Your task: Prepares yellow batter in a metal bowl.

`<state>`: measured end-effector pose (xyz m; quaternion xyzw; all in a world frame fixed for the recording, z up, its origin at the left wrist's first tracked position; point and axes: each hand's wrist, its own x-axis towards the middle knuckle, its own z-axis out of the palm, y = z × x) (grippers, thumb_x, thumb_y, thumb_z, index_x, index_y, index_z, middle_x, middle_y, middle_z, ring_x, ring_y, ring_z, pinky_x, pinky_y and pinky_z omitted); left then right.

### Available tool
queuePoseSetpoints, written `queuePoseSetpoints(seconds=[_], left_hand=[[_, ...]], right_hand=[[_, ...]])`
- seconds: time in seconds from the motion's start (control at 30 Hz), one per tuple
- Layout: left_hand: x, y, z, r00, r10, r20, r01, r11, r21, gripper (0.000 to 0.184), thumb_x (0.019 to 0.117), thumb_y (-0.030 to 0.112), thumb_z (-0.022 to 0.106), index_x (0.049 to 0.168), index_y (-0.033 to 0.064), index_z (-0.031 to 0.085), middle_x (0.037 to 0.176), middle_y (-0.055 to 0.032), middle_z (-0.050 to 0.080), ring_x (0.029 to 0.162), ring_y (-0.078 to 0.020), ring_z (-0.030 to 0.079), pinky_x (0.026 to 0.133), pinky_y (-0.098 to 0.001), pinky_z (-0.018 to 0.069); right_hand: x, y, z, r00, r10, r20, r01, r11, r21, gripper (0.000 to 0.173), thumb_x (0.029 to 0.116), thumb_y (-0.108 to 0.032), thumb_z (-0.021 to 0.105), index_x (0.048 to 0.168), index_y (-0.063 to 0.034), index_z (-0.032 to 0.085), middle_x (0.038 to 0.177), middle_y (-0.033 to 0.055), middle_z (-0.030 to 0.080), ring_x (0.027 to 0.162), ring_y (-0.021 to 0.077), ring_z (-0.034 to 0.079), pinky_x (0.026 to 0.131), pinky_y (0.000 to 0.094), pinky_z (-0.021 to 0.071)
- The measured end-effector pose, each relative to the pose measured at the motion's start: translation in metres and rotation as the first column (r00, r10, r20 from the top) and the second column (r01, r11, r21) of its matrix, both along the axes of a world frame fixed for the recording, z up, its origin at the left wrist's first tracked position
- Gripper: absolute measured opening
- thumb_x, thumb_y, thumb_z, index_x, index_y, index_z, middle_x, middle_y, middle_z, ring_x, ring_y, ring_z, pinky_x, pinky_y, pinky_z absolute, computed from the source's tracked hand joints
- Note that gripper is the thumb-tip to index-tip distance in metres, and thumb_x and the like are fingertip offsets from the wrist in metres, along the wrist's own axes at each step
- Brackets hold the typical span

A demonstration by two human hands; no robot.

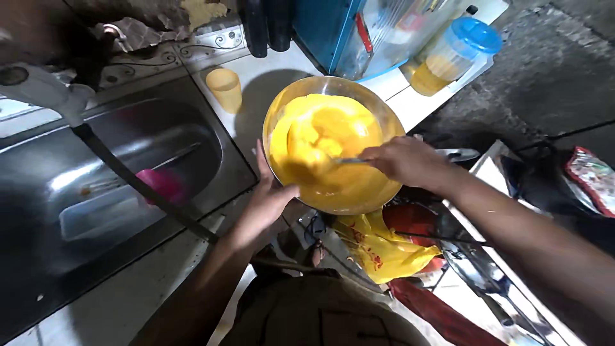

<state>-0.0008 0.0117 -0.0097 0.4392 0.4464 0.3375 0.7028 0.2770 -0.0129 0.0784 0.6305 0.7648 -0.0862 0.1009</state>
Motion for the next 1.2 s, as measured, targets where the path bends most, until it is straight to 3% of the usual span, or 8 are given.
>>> queuePoseSetpoints(seconds=[0.07,0.17,0.33,0.5,0.57,0.77,0.93,1.2], left_hand=[[-0.004,0.002,0.001,1.0,-0.018,-0.009,0.018,1.0,-0.001,0.119,0.0794,-0.006,0.064,0.161,0.0347,-0.012,0.141,-0.0166,0.051,0.089,-0.0251,0.074,0.064,-0.0401,0.0656],[0.001,0.003,-0.001,0.999,-0.047,-0.002,0.047,0.999,0.003,0.119,0.0794,-0.007,0.064,0.161,0.0354,-0.012,0.144,-0.0162,0.049,0.093,-0.0256,0.073,0.065,-0.041,0.0656],[-0.001,0.003,-0.001,1.0,-0.024,0.01,0.024,1.0,-0.01,0.118,0.0797,-0.006,0.064,0.161,0.0321,-0.011,0.141,-0.0173,0.05,0.091,-0.0248,0.073,0.065,-0.0404,0.0655],[-0.001,0.006,-0.001,0.999,-0.041,-0.005,0.042,0.999,0.008,0.118,0.0792,-0.005,0.065,0.161,0.0318,-0.012,0.145,-0.0173,0.047,0.088,-0.0231,0.074,0.064,-0.0388,0.0655],[0.0,0.008,-0.002,0.999,-0.033,0.018,0.033,0.999,0.024,0.12,0.0781,-0.006,0.065,0.161,0.0345,-0.013,0.15,-0.0178,0.042,0.09,-0.0244,0.073,0.063,-0.04,0.0653],[-0.007,0.011,0.0,0.999,-0.036,-0.003,0.036,0.999,-0.01,0.113,0.0787,-0.009,0.063,0.162,0.0261,-0.006,0.145,-0.0183,0.048,0.097,-0.0259,0.072,0.063,-0.0407,0.0643],[-0.029,0.002,0.015,0.996,-0.07,-0.061,0.065,0.995,-0.078,0.114,0.0775,-0.01,0.06,0.161,0.0272,-0.008,0.141,-0.0195,0.049,0.098,-0.0284,0.071,0.064,-0.0426,0.0636],[-0.051,-0.018,0.007,0.989,-0.002,-0.147,-0.006,0.998,-0.055,0.098,0.0866,0.0,0.059,0.163,0.0254,0.004,0.144,-0.0174,0.047,0.099,-0.0243,0.069,0.064,-0.0372,0.0624]], right_hand=[[0.023,0.006,0.015,0.992,-0.067,0.11,0.082,0.987,-0.136,0.019,0.1036,-0.019,0.063,0.116,-0.02,0.077,0.096,0.0159,0.076,0.094,0.0413,0.072,0.081,0.0655,0.0546],[0.009,0.024,0.014,0.944,-0.21,0.255,0.224,0.974,-0.023,0.027,0.1031,-0.013,0.058,0.126,-0.02,0.072,0.101,0.0254,0.073,0.098,0.0503,0.069,0.078,0.0678,0.0527],[0.003,0.0,0.011,0.994,0.1,-0.042,-0.101,0.994,-0.031,0.018,0.1,-0.013,0.066,0.111,-0.0187,0.078,0.082,0.0131,0.074,0.081,0.0385,0.072,0.073,0.0633,0.0559],[0.003,0.018,0.017,0.915,-0.259,0.31,0.295,0.953,-0.073,0.027,0.1039,-0.013,0.059,0.127,-0.0204,0.071,0.104,0.0234,0.073,0.101,0.0482,0.069,0.079,0.0652,0.054],[-0.022,0.012,0.002,0.944,-0.239,0.227,0.248,0.969,-0.012,0.038,0.1004,-0.005,0.058,0.133,-0.0207,0.068,0.101,0.0244,0.072,0.096,0.0482,0.07,0.077,0.0641,0.0548],[-0.012,-0.046,0.013,0.999,0.034,0.04,-0.043,0.972,0.233,0.023,0.096,-0.009,0.068,0.112,-0.0203,0.079,0.077,0.0124,0.07,0.069,0.0363,0.07,0.056,0.0561,0.0543],[0.004,-0.1,0.027,0.998,-0.049,-0.034,0.059,0.761,0.646,0.03,0.1027,-0.022,0.053,0.115,-0.0125,0.079,0.079,0.0168,0.071,0.06,0.0391,0.068,0.045,0.0557,0.0482],[-0.011,-0.149,0.006,0.884,-0.184,-0.429,0.443,0.622,0.646,0.028,0.1032,-0.026,0.059,0.114,-0.0083,0.078,0.088,0.0159,0.076,0.067,0.0247,0.069,0.059,0.0451,0.0524]])
